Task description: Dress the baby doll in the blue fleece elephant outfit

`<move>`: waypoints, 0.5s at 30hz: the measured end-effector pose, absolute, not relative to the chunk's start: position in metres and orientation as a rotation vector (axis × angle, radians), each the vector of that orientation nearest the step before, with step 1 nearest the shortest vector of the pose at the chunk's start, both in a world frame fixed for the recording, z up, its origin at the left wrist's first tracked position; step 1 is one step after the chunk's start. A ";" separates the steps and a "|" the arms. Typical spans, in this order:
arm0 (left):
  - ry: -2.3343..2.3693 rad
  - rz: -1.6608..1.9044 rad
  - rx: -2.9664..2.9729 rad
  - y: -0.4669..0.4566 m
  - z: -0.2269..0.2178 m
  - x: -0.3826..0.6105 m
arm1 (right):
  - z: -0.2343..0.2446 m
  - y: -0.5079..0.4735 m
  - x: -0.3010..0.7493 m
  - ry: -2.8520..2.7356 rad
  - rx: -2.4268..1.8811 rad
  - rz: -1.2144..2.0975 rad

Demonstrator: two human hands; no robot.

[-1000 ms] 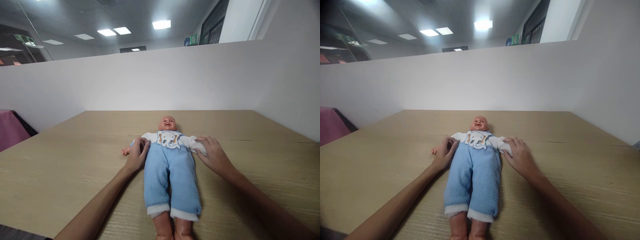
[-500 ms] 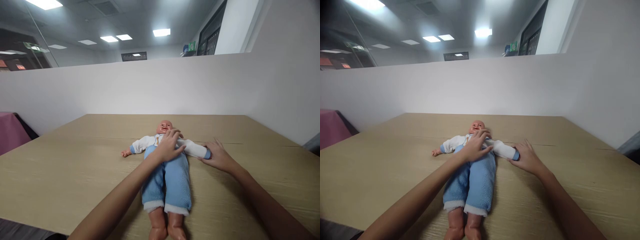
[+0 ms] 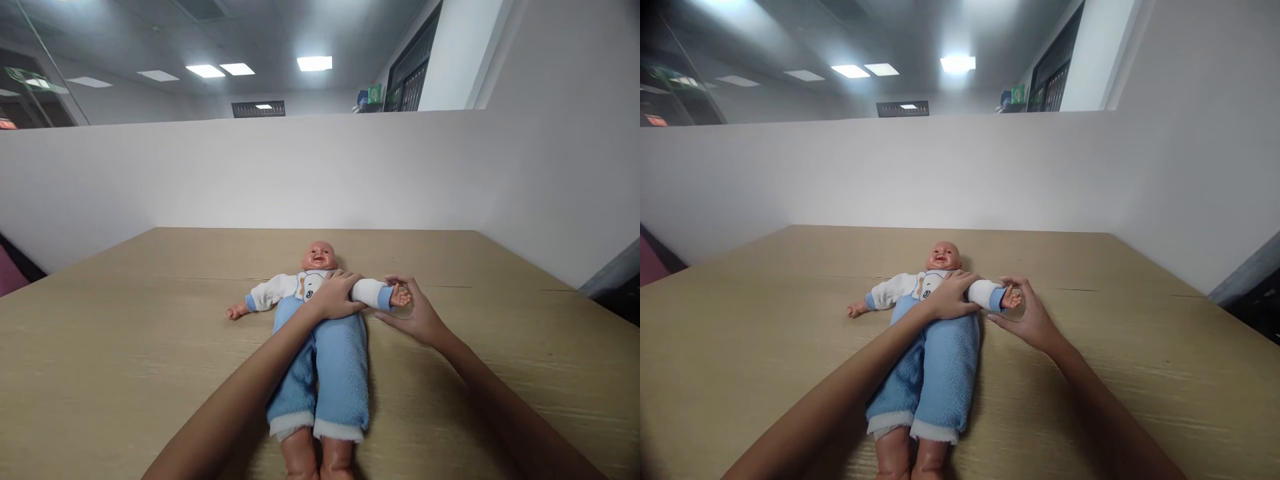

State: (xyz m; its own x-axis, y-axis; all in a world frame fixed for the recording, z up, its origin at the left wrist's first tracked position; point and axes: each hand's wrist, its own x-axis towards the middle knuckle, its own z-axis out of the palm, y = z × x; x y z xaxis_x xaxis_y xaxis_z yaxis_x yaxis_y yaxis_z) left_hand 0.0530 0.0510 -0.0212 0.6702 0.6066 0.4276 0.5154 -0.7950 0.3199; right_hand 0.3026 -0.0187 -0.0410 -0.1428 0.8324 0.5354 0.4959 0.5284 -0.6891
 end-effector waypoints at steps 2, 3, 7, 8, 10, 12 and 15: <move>0.912 0.870 2.612 0.052 -0.020 0.051 | -0.051 -0.016 0.300 -1.723 -1.145 0.533; 0.901 0.922 2.548 0.052 -0.019 0.049 | -0.057 -0.014 0.299 -1.704 -1.166 0.563; 0.787 1.089 2.222 0.055 -0.015 0.040 | -0.074 -0.011 0.291 -1.779 -1.152 0.635; 0.754 1.117 2.136 0.056 -0.015 0.037 | -0.076 -0.012 0.289 -1.819 -1.139 0.656; 0.705 1.170 1.979 0.057 -0.015 0.031 | -0.078 -0.015 0.282 -1.878 -1.134 0.689; 0.692 1.227 1.840 0.059 -0.017 0.026 | -0.077 -0.020 0.271 -1.897 -1.140 0.741; 0.677 1.277 1.654 0.063 -0.020 0.019 | -0.073 -0.025 0.251 -1.775 -1.081 0.967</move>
State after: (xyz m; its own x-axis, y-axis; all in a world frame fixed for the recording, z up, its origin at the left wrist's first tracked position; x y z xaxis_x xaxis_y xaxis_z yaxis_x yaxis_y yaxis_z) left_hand 0.0194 0.0628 -0.0200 0.3136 0.8393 0.4442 -0.1031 -0.4350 0.8945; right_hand 0.2510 -0.0246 -0.0732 -0.2911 0.9232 0.2508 0.2894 0.3349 -0.8967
